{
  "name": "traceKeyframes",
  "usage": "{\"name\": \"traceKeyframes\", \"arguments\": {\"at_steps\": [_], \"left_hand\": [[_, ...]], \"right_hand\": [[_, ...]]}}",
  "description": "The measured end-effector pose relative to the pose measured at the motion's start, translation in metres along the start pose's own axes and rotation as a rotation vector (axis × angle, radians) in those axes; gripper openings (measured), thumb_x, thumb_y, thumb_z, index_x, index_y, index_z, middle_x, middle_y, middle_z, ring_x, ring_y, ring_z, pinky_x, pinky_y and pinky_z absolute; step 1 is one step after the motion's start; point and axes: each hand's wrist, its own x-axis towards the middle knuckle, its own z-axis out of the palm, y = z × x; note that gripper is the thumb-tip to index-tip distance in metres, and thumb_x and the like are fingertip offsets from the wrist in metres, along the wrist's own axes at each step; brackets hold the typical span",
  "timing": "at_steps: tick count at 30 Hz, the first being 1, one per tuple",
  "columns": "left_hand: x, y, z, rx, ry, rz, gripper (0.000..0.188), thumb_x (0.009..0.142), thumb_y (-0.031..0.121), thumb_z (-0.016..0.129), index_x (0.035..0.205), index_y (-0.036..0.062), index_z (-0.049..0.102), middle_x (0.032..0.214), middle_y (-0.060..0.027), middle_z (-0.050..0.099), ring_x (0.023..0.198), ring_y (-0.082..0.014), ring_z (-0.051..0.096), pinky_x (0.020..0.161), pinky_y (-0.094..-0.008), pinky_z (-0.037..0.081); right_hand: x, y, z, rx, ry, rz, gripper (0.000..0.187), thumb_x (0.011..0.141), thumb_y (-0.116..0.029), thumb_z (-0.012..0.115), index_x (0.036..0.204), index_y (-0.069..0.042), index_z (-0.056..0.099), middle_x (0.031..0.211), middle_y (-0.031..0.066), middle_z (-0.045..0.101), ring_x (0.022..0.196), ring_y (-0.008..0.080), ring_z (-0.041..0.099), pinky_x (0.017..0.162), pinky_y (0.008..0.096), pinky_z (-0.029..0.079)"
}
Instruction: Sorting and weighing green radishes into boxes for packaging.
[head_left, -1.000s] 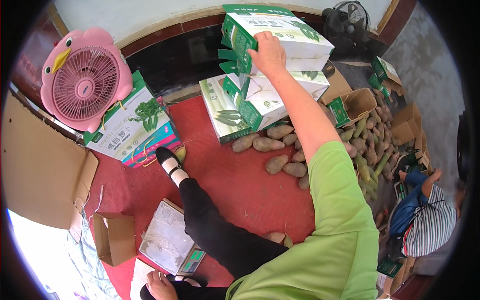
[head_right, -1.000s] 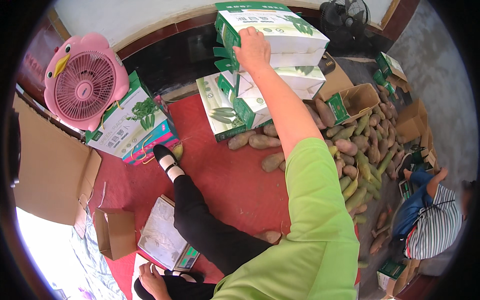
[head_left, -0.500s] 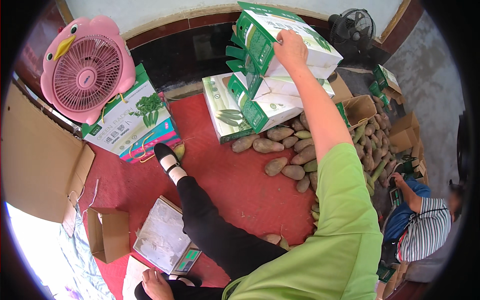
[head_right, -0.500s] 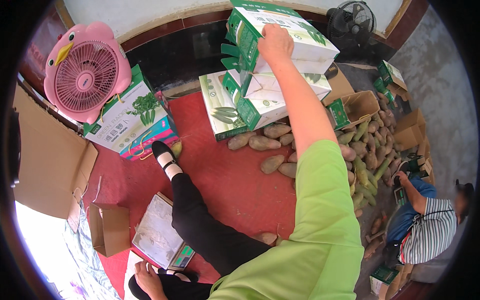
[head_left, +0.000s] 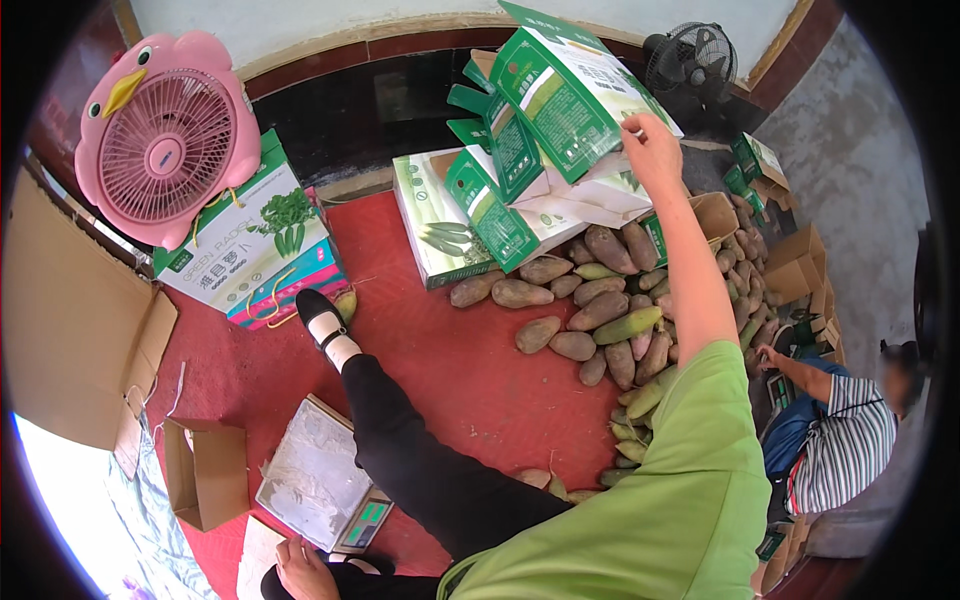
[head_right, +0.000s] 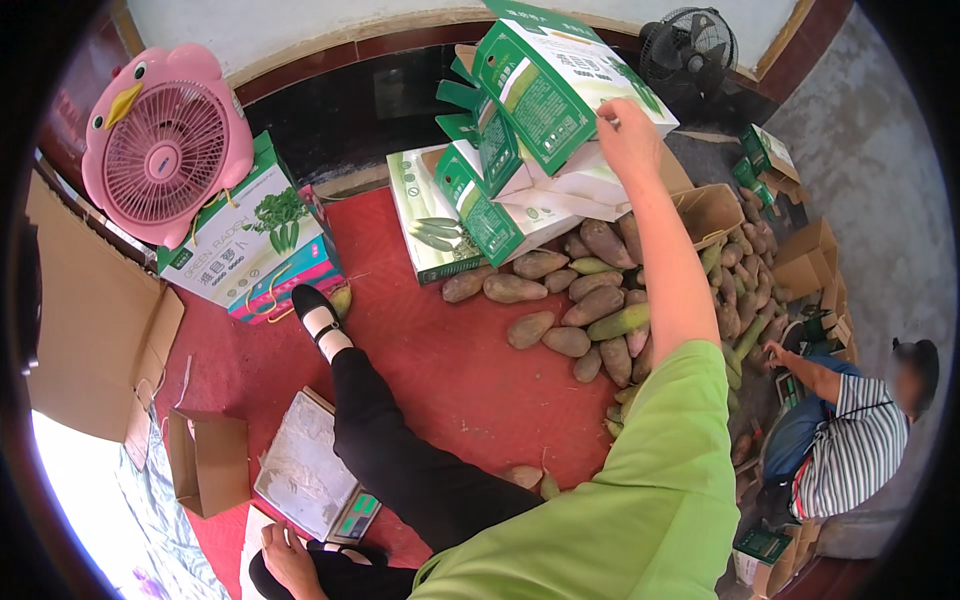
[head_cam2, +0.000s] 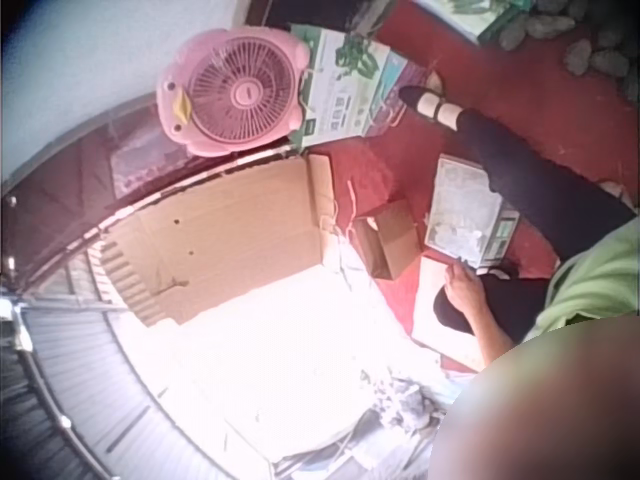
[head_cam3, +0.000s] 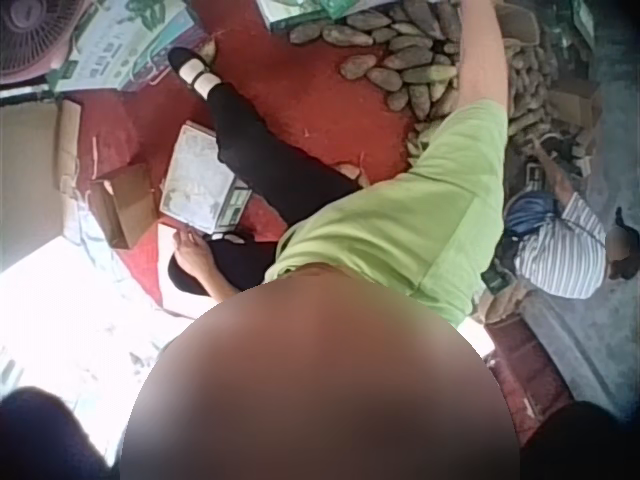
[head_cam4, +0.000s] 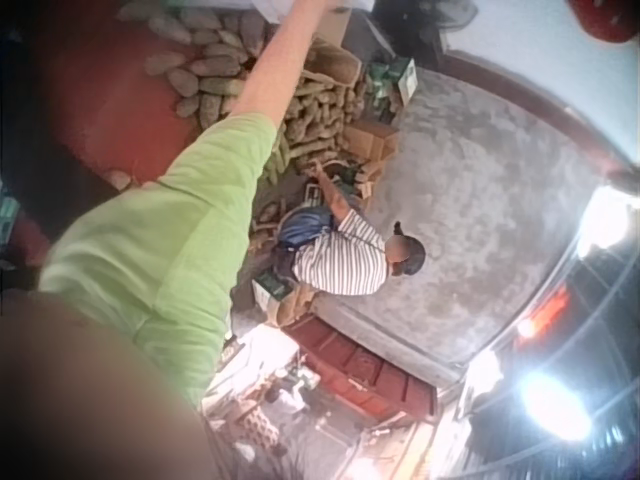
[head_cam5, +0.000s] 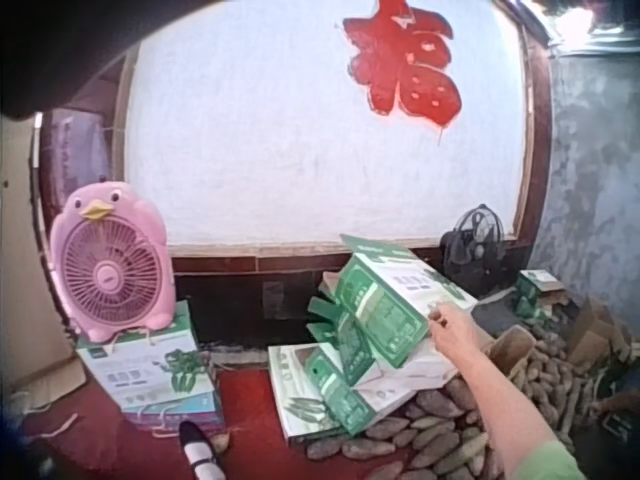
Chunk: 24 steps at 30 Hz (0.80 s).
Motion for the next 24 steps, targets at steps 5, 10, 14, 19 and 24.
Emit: {"name": "traceKeyframes", "arguments": {"at_steps": [5,10,14,19,24], "left_hand": [[-0.002,-0.001,-0.003,0.019,-0.003,-0.008,0.015,0.084,0.01,0.06,0.095,0.0014,0.063,0.095,-0.0132,0.058,0.086,-0.0351,0.06,0.072,-0.0439,0.047],[-0.003,-0.004,0.0,0.007,0.012,0.007,0.015,0.084,0.01,0.06,0.095,0.0016,0.064,0.095,-0.0132,0.058,0.086,-0.0351,0.06,0.072,-0.0441,0.047],[-0.002,-0.004,0.001,0.019,0.001,0.007,0.015,0.084,0.01,0.06,0.095,0.0018,0.064,0.095,-0.0131,0.058,0.086,-0.035,0.06,0.072,-0.044,0.047],[-0.004,-0.007,0.004,0.021,0.001,0.009,0.014,0.083,0.01,0.06,0.095,0.0022,0.064,0.094,-0.0126,0.058,0.084,-0.0345,0.06,0.072,-0.0438,0.047],[-0.003,-0.003,0.003,0.029,-0.006,-0.015,0.014,0.084,0.011,0.06,0.095,0.0028,0.064,0.094,-0.0123,0.058,0.084,-0.0342,0.06,0.071,-0.0432,0.047]], "right_hand": [[-0.024,0.022,-0.023,0.011,-0.016,0.063,0.014,0.079,-0.011,0.064,0.093,-0.01,0.066,0.091,0.0059,0.066,0.076,0.0225,0.063,0.071,0.0343,0.049],[-0.025,0.045,-0.038,-0.04,-0.067,0.115,0.015,0.078,-0.009,0.063,0.092,-0.01,0.067,0.088,0.0061,0.066,0.075,0.0226,0.063,0.071,0.0354,0.049],[-0.023,0.05,-0.031,-0.12,-0.014,0.081,0.015,0.077,-0.009,0.063,0.091,-0.01,0.066,0.088,0.006,0.065,0.082,0.0251,0.062,0.074,0.038,0.049],[-0.025,-0.005,0.004,-0.204,0.11,-0.212,0.021,0.079,-0.009,0.066,0.1,-0.01,0.065,0.089,0.0071,0.063,0.087,0.0268,0.06,0.077,0.0392,0.048],[-0.014,-0.058,0.065,0.009,-0.335,0.003,0.04,0.08,-0.02,0.066,0.118,-0.011,0.059,0.097,0.0105,0.066,0.09,0.0306,0.063,0.08,0.0423,0.048]]}}
